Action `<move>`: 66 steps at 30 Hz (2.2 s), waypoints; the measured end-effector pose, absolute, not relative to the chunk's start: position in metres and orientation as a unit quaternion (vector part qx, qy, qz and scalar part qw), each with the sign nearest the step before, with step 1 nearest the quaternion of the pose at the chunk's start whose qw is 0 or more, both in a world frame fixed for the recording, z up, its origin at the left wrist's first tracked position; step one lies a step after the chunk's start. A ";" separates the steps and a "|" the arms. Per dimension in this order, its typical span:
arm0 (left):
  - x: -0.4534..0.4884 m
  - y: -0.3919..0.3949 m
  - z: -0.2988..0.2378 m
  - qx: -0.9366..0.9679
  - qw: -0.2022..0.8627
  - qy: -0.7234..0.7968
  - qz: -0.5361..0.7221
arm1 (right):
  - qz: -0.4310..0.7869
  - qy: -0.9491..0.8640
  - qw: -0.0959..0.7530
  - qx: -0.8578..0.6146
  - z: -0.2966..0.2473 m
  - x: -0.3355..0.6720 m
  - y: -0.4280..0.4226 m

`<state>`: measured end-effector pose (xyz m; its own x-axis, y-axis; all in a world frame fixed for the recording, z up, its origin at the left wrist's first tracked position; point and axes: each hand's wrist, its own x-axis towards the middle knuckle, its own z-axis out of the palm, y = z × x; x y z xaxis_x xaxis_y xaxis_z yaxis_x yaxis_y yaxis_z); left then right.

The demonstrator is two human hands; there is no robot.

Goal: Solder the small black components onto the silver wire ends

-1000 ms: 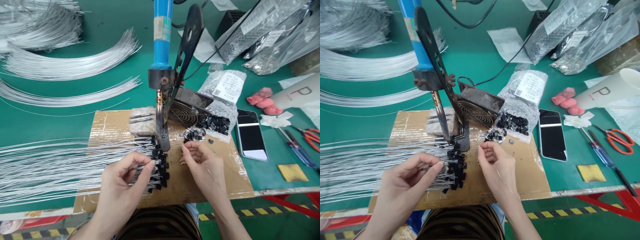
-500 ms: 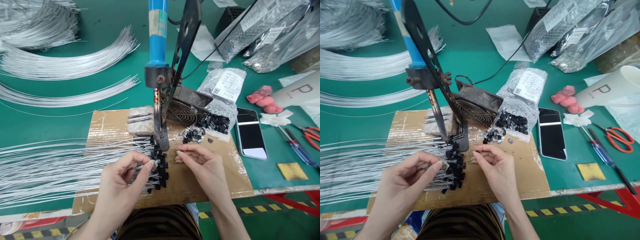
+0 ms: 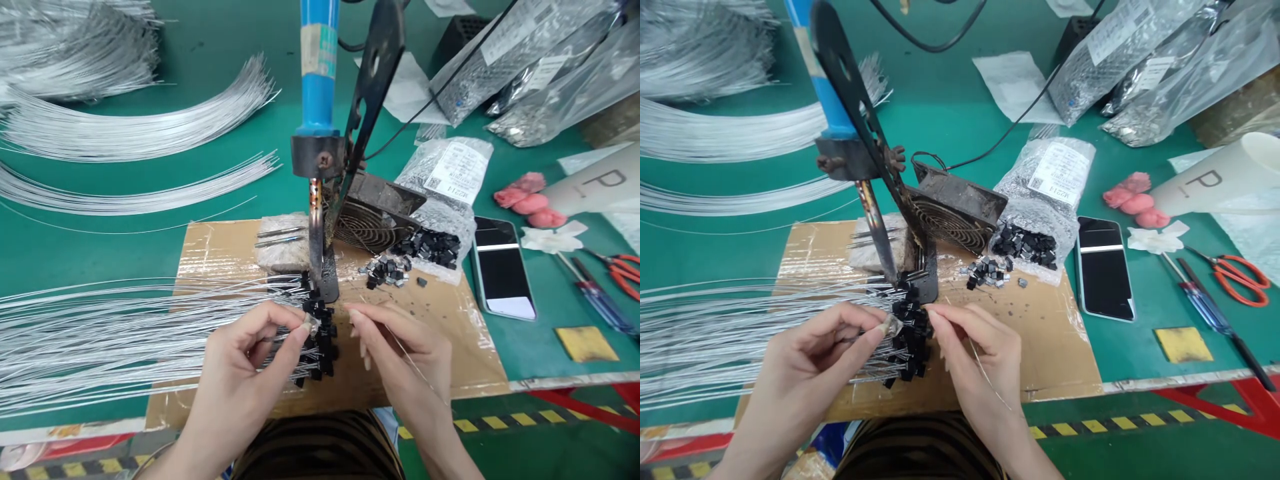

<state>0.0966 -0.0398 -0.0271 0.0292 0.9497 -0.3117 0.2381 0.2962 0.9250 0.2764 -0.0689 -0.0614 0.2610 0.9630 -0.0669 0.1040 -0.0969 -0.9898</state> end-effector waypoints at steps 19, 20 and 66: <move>0.092 -0.035 -0.031 0.510 0.587 0.530 0.337 | 0.550 -0.363 0.545 -0.518 -0.064 0.253 -0.070; 0.093 -0.035 -0.031 0.510 0.587 0.530 0.338 | 0.554 -0.357 0.547 -0.516 -0.065 0.253 -0.070; 0.103 -0.010 -0.029 0.530 0.507 0.601 0.318 | 0.398 -0.488 0.524 -0.574 -0.058 0.262 -0.065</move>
<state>0.1034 -0.0102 -0.0292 0.0750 0.9592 -0.2727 0.3149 0.2367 0.9191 0.2617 -0.0646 -0.0580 0.2074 0.9767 0.0551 0.1432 0.0254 -0.9894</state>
